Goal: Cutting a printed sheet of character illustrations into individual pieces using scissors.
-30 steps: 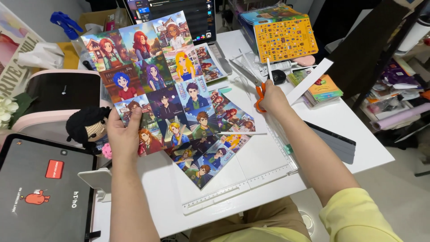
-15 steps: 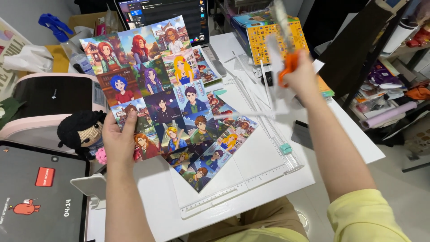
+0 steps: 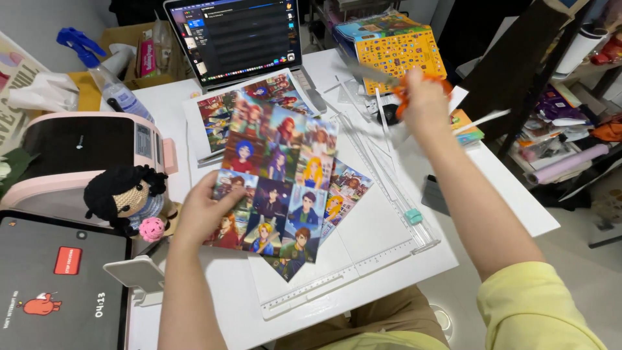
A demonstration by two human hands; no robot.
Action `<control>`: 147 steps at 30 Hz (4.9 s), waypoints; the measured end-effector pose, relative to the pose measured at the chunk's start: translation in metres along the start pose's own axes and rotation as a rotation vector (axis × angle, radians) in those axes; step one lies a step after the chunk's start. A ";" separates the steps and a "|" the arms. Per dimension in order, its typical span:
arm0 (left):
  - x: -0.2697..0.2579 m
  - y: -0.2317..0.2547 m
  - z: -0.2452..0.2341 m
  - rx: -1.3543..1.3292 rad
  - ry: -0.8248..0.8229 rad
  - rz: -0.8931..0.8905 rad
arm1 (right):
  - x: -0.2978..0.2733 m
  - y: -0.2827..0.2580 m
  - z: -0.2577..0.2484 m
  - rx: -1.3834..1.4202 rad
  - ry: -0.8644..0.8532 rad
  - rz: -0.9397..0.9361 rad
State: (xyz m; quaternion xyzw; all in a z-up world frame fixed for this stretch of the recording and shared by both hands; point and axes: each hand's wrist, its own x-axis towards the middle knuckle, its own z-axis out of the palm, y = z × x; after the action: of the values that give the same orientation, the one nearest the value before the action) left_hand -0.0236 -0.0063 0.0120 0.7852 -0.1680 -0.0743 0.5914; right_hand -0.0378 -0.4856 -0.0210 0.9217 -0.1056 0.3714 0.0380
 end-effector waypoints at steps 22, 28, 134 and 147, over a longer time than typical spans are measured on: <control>0.041 -0.054 0.021 0.662 -0.250 -0.007 | -0.028 -0.050 0.009 0.720 -0.482 0.505; 0.037 -0.047 0.012 0.643 -0.270 -0.011 | -0.034 -0.082 0.002 0.902 -0.608 0.406; 0.039 -0.043 0.053 0.319 0.372 0.084 | 0.028 -0.046 0.023 0.401 0.386 -0.155; 0.033 -0.025 0.141 -0.846 0.131 -0.131 | -0.056 -0.125 -0.060 0.458 0.544 -0.873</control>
State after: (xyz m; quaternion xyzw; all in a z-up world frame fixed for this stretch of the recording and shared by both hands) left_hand -0.0326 -0.1390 -0.0504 0.4857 -0.0345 -0.1242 0.8646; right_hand -0.0901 -0.3459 -0.0154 0.7358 0.3823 0.5588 0.0130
